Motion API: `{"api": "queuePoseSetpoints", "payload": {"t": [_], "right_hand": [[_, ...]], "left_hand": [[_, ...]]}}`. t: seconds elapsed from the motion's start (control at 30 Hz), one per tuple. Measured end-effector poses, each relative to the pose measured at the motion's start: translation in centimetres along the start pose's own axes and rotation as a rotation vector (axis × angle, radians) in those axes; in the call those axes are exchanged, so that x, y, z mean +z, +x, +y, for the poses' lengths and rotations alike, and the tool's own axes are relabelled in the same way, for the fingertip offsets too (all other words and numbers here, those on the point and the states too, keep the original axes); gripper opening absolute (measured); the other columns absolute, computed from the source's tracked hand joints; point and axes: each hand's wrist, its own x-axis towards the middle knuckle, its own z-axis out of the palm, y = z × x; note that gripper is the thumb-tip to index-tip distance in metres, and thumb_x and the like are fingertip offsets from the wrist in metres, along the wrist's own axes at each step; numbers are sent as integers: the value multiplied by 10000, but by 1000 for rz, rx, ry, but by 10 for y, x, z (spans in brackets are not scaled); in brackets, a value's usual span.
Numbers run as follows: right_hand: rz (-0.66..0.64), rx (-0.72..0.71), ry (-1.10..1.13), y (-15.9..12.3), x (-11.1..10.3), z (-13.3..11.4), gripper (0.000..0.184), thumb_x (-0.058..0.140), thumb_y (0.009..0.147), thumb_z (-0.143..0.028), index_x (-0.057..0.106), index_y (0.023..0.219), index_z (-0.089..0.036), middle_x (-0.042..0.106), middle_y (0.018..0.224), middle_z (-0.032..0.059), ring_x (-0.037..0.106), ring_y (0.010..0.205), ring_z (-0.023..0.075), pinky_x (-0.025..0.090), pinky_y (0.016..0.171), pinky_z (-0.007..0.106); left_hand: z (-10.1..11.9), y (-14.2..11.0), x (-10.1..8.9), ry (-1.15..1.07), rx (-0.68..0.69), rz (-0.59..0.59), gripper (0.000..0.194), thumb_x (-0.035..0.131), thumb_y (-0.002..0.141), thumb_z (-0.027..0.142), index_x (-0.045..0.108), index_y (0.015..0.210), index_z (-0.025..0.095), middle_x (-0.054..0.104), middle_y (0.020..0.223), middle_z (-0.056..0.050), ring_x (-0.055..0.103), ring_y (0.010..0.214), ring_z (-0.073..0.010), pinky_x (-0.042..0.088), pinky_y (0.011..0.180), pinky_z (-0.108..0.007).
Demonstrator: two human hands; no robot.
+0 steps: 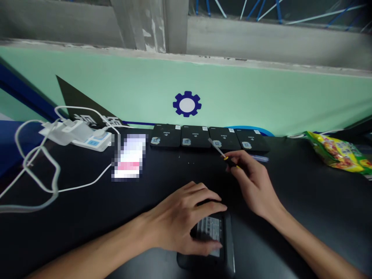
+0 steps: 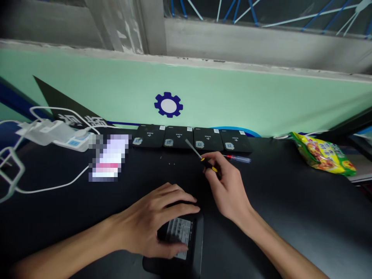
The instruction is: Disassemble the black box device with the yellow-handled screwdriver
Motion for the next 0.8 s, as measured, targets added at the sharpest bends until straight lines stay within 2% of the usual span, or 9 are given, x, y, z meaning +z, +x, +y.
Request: {"api": "queuePoseSetpoints", "payload": {"t": [0.1,0.2,0.33,0.5,0.7,0.8], "right_hand": [[-91,-38,-242,-3,4,2,179,547,1105,-331,693,1146,-236,696,978,45,636,841,235,446,737,360],[-133,-95,-375,-5,9,8,218,503,1144,-379,666,1143,-235,688,1032,72,670,903,265,478,768,378],[-88,-129,-596,-5,14,18,178,521,1139,-331,656,1167,-219,645,1160,109,668,835,254,485,697,372],[-25,-229,-806,-3,13,21,142,531,1133,-255,659,1134,-194,661,1034,101,673,948,305,489,787,409],[129,-234,-1087,7,-5,18,191,513,1099,-196,676,1199,-191,692,1060,131,638,969,346,405,794,441],[139,-179,-1263,13,-16,23,207,512,1074,-187,675,1198,-156,694,1072,171,637,974,377,374,775,445]], "left_hand": [[-2,-1,1,11,4,-38,735,836,902,590,616,1462,167,683,1418,-157,664,1227,-336,518,1092,-505],[-2,0,0,13,0,-48,710,816,923,576,604,1462,167,695,1385,-153,670,1206,-330,525,1072,-491],[-2,1,-1,12,-5,-45,629,787,961,523,612,1442,157,721,1305,-140,675,1172,-310,525,1041,-466],[-1,2,-2,18,-18,-54,583,775,974,491,631,1423,148,728,1267,-138,678,1155,-304,520,1014,-455],[-1,3,-3,23,-18,-53,526,752,995,446,636,1410,145,731,1258,-128,675,1154,-299,520,999,-448],[-1,3,-3,33,-14,-47,502,742,1006,434,636,1405,149,734,1253,-125,673,1147,-298,522,989,-445]]}}
